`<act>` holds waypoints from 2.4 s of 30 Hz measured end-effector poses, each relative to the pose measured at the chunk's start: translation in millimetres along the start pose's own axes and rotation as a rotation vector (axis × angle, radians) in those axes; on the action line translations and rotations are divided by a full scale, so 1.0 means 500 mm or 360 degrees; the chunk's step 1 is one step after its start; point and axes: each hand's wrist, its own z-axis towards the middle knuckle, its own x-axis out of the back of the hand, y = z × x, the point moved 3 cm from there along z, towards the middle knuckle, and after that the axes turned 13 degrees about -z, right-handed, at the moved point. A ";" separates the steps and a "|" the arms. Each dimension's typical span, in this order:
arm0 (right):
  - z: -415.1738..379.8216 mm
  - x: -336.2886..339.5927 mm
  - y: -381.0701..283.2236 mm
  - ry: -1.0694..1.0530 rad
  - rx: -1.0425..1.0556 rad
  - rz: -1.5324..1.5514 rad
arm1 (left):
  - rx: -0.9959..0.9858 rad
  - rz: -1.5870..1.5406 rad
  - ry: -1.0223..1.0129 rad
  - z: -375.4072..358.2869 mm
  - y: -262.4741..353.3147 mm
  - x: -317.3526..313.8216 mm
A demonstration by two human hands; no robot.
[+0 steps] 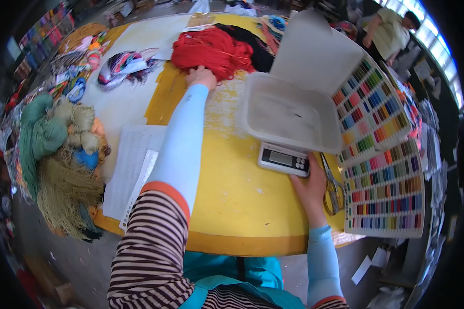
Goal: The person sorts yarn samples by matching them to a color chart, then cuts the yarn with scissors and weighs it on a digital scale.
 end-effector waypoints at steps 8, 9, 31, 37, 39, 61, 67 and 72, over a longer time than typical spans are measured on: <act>-0.005 -0.018 0.002 0.0005 -0.0089 0.0226 | -0.0664 -0.0660 0.0248 -0.124 -0.077 0.097; -0.006 -0.012 0.001 -0.0014 -0.0079 0.0229 | -0.0692 -0.0765 0.0378 -0.163 -0.096 0.111; -0.027 -0.028 0.052 0.0169 -0.0027 0.0389 | 0.0377 -0.0990 0.1465 -0.643 -0.878 0.613; -0.043 -0.015 0.047 0.0366 -0.0014 0.0457 | -0.0046 -0.2496 0.2526 -0.743 -0.951 0.623; -0.070 0.003 0.038 0.0521 0.0059 0.0409 | -0.0028 -0.2559 0.2460 -0.824 -0.946 0.616; -0.344 -0.095 -0.732 -0.0174 0.1425 -0.0084 | 0.0527 -0.3509 0.0916 -1.295 -0.549 0.021; -0.338 -0.085 -0.734 -0.0135 0.1508 -0.0126 | 0.0613 -0.3773 0.0760 -1.253 -0.561 -0.012; -0.322 -0.070 -0.740 -0.0148 0.1564 -0.0076 | 0.0126 -0.3896 0.0390 -1.203 -0.542 0.032</act>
